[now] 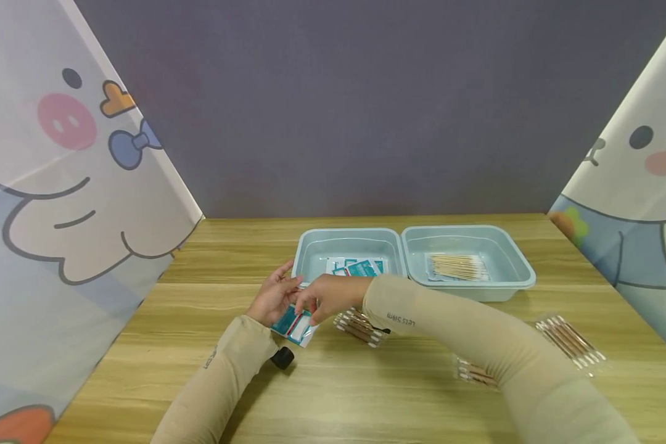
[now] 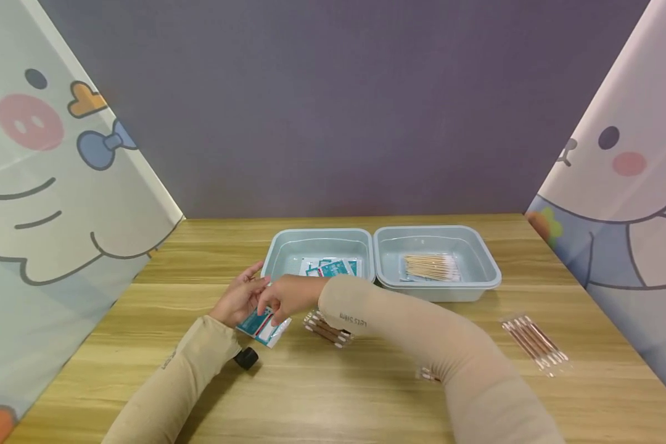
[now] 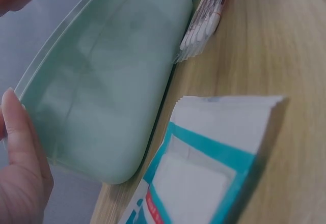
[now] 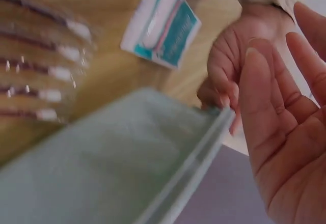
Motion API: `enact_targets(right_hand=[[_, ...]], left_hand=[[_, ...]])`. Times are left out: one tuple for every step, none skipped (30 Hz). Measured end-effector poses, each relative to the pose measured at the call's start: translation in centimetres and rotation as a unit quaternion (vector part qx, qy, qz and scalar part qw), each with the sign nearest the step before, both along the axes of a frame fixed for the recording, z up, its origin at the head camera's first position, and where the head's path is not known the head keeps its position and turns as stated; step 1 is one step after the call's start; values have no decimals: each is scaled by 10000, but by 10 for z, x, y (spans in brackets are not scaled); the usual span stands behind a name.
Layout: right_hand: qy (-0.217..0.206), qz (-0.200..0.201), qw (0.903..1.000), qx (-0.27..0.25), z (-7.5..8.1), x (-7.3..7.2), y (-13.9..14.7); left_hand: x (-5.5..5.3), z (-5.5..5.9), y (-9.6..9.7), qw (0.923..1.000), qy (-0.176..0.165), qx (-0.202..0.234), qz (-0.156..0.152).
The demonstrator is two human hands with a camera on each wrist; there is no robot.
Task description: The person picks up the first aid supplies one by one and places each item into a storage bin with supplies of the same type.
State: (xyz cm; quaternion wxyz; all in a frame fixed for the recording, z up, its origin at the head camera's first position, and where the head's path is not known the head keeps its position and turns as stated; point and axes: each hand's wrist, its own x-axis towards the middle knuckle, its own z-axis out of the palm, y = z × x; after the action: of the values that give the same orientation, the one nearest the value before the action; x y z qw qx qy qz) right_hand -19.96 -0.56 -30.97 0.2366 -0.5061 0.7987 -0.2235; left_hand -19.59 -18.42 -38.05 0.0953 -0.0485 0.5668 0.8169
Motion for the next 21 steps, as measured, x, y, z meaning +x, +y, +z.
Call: enact_targets(right_hand=[[-36, 48, 10000, 3, -2, 2, -1], [-92, 61, 9999, 12, -4, 3, -1], [-111, 51, 9999, 34, -6, 4, -2], [-100, 35, 9999, 53, -9, 5, -2], [-86, 12, 9999, 73, -11, 5, -2], [-75, -12, 9999, 106, -14, 6, -2], [-72, -34, 9999, 144, -16, 7, -2], [-76, -56, 9998, 176, -19, 7, -2], [-44, -66, 9998, 190, -22, 8, -3], [-9, -64, 9998, 182, -25, 8, -4], [-5, -81, 9998, 154, -27, 8, -5], [18, -90, 9999, 127, -30, 8, -5], [89, -89, 9999, 101, -32, 8, -6], [170, -91, 9998, 76, -35, 8, -7], [286, -92, 9995, 60, -38, 7, -8], [427, -88, 9990, 50, -41, 6, -9], [484, -123, 9987, 32, -43, 6, -10], [581, -169, 9982, 49, -46, 5, -11], [685, -229, 9974, 77, -49, 4, -12], [746, -315, 9966, 113, -52, 3, -12], [811, -422, 9957, 168, -55, 2, -13]], left_hand=[[0, 0, 0, 10000, 5, 14, -3], [0, 0, 0, 10000, -3, 26, -4], [0, 0, 0, 10000, -16, 32, -32], [0, 1, 0, 10000, -32, 36, -32], [1, 1, 0, 10000, -57, 40, -39], [1, 1, 0, 10000, -74, 42, -37], [1, 2, 0, 9999, -99, 32, -33], [1, 2, 0, 9999, -119, 28, -25], [1, 2, 0, 9999, -124, 19, -22], [1, 3, 0, 9999, -125, 6, -3], [1, 3, 0, 9999, -119, -22, -4], [1, 3, 0, 9999, -111, -36, 4], [1, 3, -1, 9999, -109, -46, 16], [0, 3, -1, 9999, -115, -48, 20], [0, 3, -1, 9999, -118, -57, 14], [0, 3, -1, 9999, -125, -71, 1], [0, 3, -1, 9999, -125, -94, -3], [0, 3, -1, 9999, -130, -98, 3], [0, 3, -1, 9998, -138, -107, -4], [0, 3, -1, 9998, -142, -117, -11], [0, 3, -1, 9998, -138, -126, -11]])
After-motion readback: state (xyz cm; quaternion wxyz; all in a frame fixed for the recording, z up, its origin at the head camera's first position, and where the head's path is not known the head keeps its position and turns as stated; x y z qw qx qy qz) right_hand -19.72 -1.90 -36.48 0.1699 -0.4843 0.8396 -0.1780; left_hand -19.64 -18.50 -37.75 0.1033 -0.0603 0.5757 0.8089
